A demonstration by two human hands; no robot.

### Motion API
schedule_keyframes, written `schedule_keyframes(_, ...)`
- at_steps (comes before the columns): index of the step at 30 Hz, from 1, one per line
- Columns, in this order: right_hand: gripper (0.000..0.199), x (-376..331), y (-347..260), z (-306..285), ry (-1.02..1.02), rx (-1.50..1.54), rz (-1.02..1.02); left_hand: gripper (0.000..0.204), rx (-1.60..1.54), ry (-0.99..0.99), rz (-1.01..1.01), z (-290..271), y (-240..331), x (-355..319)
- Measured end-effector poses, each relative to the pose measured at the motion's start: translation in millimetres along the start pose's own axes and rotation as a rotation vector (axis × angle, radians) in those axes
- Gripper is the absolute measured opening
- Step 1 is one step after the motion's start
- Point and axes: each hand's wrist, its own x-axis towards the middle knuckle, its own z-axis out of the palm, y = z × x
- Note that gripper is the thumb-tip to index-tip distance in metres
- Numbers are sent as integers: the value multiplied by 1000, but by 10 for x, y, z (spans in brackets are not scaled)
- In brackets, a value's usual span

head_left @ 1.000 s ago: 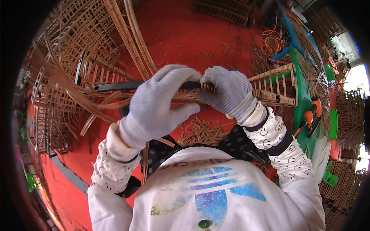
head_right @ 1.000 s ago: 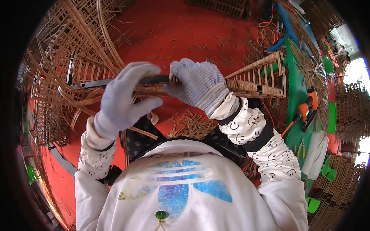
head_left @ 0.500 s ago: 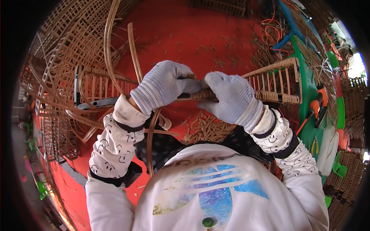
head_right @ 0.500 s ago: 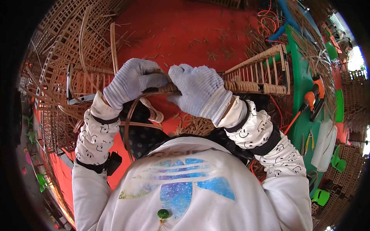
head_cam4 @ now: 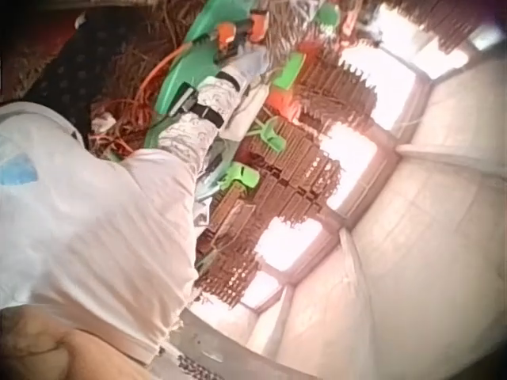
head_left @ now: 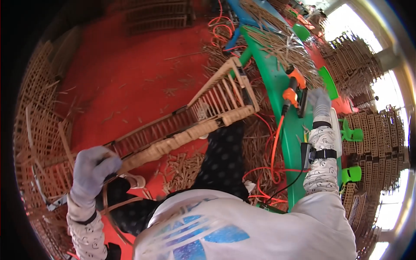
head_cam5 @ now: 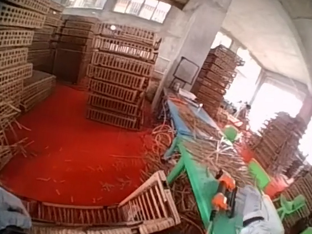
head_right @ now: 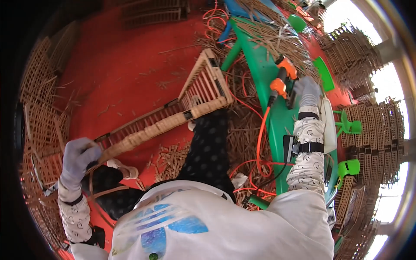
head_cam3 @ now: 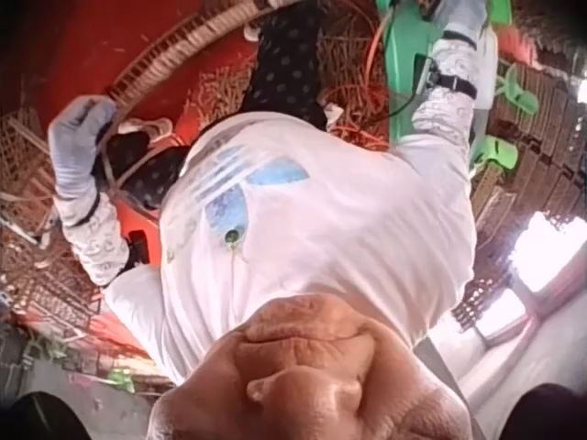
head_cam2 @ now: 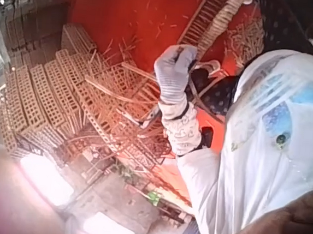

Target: Weaving bamboo or wood strips onto a structural frame to create furniture or baskets.

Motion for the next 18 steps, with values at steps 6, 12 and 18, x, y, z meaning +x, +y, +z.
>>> schedule_keyframes(6,73,85,313,154,23,-1060,-322,13,-14,46,-98,3,61,-146)
schedule_keyframes(12,71,841,588,668,-277,-1145,-290,13,77,71,-54,55,105,-72)
schedule_keyframes(18,23,2546,1288,-17,-542,-817,-187,15,-9,-86,-47,-64,168,9)
